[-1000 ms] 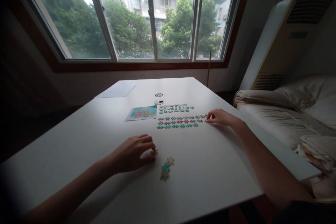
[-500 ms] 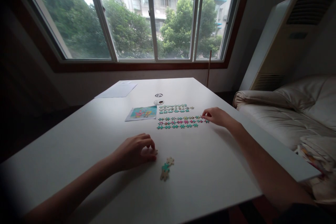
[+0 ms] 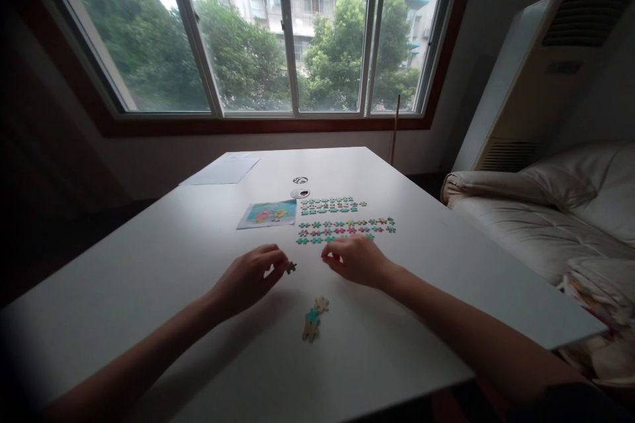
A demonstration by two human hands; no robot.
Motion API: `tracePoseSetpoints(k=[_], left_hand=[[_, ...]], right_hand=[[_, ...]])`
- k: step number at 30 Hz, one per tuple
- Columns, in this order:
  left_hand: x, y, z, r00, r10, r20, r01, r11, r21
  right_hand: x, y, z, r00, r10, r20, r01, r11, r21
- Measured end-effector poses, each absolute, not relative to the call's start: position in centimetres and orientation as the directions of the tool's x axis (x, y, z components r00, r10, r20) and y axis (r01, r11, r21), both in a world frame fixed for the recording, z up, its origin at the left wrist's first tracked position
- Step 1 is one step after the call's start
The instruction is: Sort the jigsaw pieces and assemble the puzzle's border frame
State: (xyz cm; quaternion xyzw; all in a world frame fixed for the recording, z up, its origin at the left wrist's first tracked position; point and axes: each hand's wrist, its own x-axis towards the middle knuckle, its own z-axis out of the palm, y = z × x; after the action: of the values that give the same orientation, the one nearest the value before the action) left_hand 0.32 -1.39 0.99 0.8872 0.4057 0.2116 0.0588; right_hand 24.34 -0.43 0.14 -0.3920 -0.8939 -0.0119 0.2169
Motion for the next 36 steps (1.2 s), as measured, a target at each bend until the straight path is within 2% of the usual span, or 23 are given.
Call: tracePoseSetpoints(k=[2,5,7,9,20,27,32,36], left_hand=[[0.8,-1.3,1.0,0.486,0.802,0.347,0.677,-0.596,0.431],[1.5,-1.3,1.0,0.406,0.864,0.297,0.594,-0.496,0.633],[1.9,-1.5,1.0,0.39,0.884,0.256,0.541,-0.445,0.714],[2.2,-1.7,0.8,0.393,0.887,0.241,0.512,-0.429,0.744],[2.4,-1.9,0.8,0.397,0.891,0.221,0.494,-0.41,0.766],[2.2,-1.8,0.8,0.428,0.876,0.222,0.478,-0.428,0.767],[1.5,-1.8,0.5,0.449,0.855,0.259,0.56,-0.495,0.665],[1.2,-2.0,-0.1,0.543,0.785,0.297,0.553,-0.601,0.577]], right_hand=[[23.3,-1.2,0.0,-0.555,0.711,0.431,0.704,0.678,-0.211],[22.1,-2.0,-0.1,-0.476,0.737,0.479,0.714,0.642,-0.28],[21.7,-2.3,0.0,-0.446,0.743,0.499,0.72,0.629,-0.293],[21.6,-2.5,0.0,-0.436,0.74,0.512,0.721,0.628,-0.293],[21.6,-2.6,0.3,-0.417,0.719,0.556,0.706,0.641,-0.299],[21.9,-2.4,0.6,-0.437,0.669,0.602,0.702,0.672,-0.237],[23.8,-0.9,1.0,-0.349,0.631,0.693,0.755,0.627,-0.191],[25.8,0.3,1.3,-0.28,0.614,0.738,0.811,0.562,-0.161]])
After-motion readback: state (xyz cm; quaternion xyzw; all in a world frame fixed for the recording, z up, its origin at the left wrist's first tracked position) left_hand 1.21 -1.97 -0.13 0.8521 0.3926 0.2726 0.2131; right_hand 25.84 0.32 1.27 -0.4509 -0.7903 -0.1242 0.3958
